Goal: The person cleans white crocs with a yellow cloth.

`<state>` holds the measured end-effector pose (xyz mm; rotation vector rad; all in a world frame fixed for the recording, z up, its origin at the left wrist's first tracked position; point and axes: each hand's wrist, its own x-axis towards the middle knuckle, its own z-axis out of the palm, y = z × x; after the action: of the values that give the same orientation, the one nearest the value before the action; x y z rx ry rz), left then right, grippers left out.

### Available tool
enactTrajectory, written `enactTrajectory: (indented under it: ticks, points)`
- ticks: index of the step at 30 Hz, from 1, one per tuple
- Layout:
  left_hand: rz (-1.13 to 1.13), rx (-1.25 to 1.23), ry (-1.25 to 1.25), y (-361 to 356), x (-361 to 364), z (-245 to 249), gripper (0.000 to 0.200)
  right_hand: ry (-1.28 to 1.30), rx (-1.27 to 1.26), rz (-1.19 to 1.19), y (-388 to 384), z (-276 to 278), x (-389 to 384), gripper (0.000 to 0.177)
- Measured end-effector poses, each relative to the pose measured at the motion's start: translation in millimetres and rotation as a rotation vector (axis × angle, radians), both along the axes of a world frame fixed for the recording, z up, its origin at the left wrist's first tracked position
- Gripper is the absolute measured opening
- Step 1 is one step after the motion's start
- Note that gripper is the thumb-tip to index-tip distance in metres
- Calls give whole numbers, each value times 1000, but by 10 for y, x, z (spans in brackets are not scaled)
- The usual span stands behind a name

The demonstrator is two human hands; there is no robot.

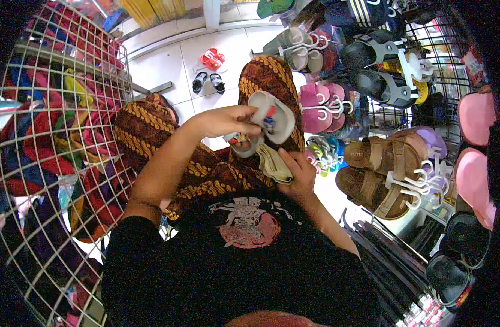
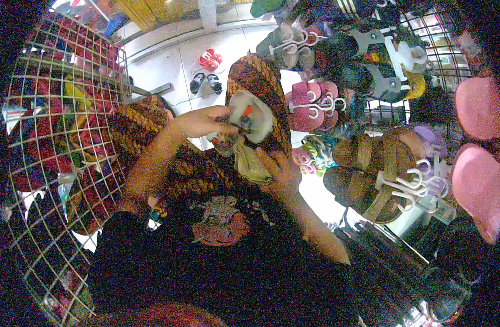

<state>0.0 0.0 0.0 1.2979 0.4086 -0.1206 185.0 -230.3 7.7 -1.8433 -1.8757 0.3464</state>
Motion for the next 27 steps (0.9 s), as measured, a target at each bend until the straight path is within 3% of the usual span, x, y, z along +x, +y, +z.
enactTrajectory:
  ticks: [3, 5, 12, 16, 27]
  points:
    - [246, -431, -190, -44, 213, -391, 39, -43, -28, -9, -75, 133, 183, 64]
    - [457, -556, -190, 210, 54, -359, 37, -24, 31, -2, 31, 49, 91, 65]
    - [618, -997, -538, 678, -59, -575, 63, -47, 15, -45, 122, 35, 36, 66]
    - [726, -895, -395, 678, -46, -546, 50, -32, 27, -42, 131, -22, 26, 63]
    - [772, -1011, -493, 737, -153, -679, 44, -57, 51, -33, 121, -42, 31, 62]
